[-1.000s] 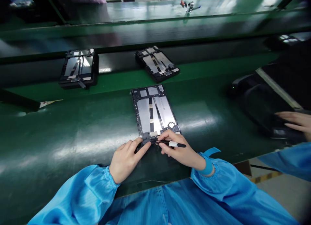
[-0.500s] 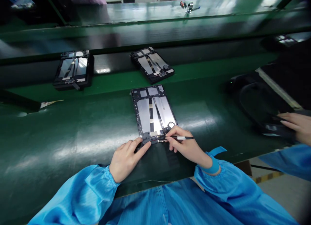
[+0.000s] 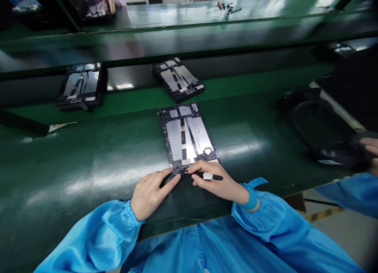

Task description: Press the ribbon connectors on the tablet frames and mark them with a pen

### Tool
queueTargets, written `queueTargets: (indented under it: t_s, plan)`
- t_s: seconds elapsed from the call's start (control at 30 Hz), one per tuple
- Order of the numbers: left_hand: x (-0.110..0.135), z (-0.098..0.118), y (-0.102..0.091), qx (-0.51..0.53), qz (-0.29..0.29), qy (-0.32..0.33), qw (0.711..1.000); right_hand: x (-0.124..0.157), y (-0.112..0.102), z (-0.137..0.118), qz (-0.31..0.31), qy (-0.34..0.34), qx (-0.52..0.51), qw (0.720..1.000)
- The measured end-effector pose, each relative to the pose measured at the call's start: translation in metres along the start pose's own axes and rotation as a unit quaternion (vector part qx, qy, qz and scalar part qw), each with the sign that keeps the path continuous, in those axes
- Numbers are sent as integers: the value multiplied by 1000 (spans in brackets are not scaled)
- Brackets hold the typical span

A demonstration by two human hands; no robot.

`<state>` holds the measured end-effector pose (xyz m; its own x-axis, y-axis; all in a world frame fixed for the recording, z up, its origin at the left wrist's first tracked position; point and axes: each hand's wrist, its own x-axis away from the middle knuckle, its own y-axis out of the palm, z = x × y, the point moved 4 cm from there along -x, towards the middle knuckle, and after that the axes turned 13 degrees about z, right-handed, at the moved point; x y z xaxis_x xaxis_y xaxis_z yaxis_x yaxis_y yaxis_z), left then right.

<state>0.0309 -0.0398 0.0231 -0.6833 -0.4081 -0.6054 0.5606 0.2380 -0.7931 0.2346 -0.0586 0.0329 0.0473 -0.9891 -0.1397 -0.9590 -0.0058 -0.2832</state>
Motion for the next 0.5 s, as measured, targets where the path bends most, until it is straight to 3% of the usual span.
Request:
queueTargets:
  t_s: [0.4, 0.5]
  plan:
    - [4, -7, 3, 4, -14, 7, 1000, -15, 1, -11, -17, -42, 5, 999]
    - [5, -10, 5, -2, -5, 23, 1000, -19, 4, -4, -28, 8, -41, 999]
